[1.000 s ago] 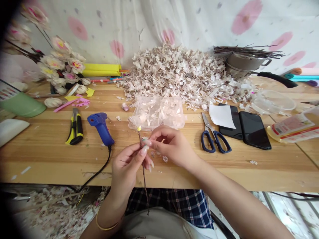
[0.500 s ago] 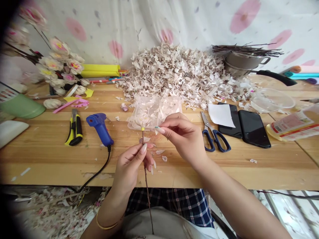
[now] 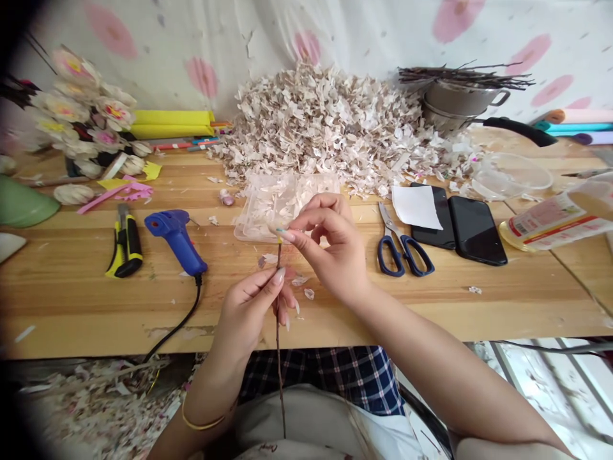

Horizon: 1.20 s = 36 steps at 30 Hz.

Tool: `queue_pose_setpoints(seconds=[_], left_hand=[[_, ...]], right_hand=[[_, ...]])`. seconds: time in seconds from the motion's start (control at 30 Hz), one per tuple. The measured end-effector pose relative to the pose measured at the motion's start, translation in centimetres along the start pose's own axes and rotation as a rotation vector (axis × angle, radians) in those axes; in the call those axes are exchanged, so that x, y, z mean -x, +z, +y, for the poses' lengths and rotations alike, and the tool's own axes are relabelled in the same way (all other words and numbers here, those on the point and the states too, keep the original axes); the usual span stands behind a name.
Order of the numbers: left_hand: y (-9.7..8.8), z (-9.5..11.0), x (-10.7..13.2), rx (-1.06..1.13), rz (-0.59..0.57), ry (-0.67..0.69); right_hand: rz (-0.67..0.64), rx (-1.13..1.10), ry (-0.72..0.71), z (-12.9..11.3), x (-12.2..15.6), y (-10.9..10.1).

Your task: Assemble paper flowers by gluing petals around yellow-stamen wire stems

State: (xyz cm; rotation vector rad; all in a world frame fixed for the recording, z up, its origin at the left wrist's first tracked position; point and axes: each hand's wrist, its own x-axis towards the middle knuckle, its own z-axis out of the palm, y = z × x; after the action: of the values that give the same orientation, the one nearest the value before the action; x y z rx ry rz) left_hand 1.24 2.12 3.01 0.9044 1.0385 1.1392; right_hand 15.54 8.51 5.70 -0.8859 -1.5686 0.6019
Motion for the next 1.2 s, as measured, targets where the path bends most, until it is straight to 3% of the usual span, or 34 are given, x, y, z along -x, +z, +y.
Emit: queue_pose_setpoints(seconds=[0.27, 0.57, 1.2], left_hand=[[-0.1, 0.2, 0.0, 0.031, -0.018, 0.015], [-0.3, 0.1, -0.1, 0.043, -0.041, 0.021], [-0.4, 0.1, 0.1, 0.086, -0.102, 0.006]], right_hand=[[-0.008, 0.008, -0.002, 1.0, 0.1, 0.8], [0.022, 0.183, -0.09, 0.5, 0.1, 1.2], [0.06, 0.134, -0.103, 0.7, 0.2, 1.4]])
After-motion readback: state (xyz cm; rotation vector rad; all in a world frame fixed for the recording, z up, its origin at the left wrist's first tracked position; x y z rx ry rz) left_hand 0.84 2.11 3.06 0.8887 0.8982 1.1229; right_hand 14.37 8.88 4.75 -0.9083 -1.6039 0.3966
